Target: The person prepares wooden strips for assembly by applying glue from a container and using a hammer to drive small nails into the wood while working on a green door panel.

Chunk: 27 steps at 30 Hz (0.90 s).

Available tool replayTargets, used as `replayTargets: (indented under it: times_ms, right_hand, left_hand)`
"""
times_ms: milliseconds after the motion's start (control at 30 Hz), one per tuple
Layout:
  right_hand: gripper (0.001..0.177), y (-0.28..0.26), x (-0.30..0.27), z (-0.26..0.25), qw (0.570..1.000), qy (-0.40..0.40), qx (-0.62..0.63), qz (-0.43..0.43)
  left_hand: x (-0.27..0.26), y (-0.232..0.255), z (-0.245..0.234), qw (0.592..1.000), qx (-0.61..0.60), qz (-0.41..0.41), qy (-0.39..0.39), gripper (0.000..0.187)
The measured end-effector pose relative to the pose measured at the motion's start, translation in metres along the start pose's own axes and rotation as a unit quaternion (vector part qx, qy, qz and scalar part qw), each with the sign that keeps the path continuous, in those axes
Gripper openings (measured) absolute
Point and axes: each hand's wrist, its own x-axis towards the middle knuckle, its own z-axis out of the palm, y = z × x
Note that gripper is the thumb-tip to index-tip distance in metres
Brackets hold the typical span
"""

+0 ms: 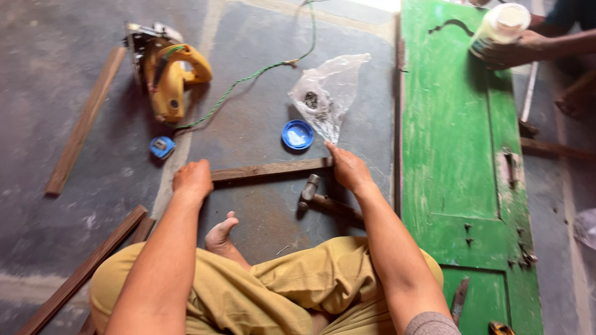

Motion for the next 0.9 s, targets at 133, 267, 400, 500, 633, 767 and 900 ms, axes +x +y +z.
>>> replayTargets:
  times_ms: [133,267,400,500,633,767,900]
  right_hand:
    - [0.074,0.001,-0.002,0.000,1.000,0.005,0.010,-0.001]
    - [0.073,0.002,-0.005,0.002,1.000,-0.003,0.010,0.006]
    - [0.078,0.000,-0.004,-0.001,0.999,-0.001,0.025,0.027]
    - [0.080,-0.004,-0.008,-0.001,0.999,0.006,0.020,0.031]
    - [0.091,-0.006,-0.009,-0.011,1.000,0.005,0.009,0.020]
    - [0.110,-0.002,-0.016,-0.042,0.999,0.038,0.008,0.026]
    - [0.087,-0.008,-0.052,-0.062,0.993,-0.015,-0.029,0.110]
  left_hand:
    - [0.000,0.001,0.004,1.000,-0.015,-0.001,0.002,0.036]
    - [0.005,-0.001,0.010,1.000,-0.018,-0.006,-0.002,0.039]
    - [0.009,-0.003,0.014,1.000,-0.003,-0.007,0.003,0.038]
    - [0.006,-0.001,0.014,1.000,0.004,-0.011,-0.001,0.040]
    - [-0.004,0.004,-0.001,1.000,0.001,-0.010,-0.008,0.052]
    - [-0.023,0.011,-0.026,0.999,-0.008,-0.035,-0.026,0.096]
    - [-0.015,0.058,-0.050,0.977,-0.110,0.135,0.125,0.066]
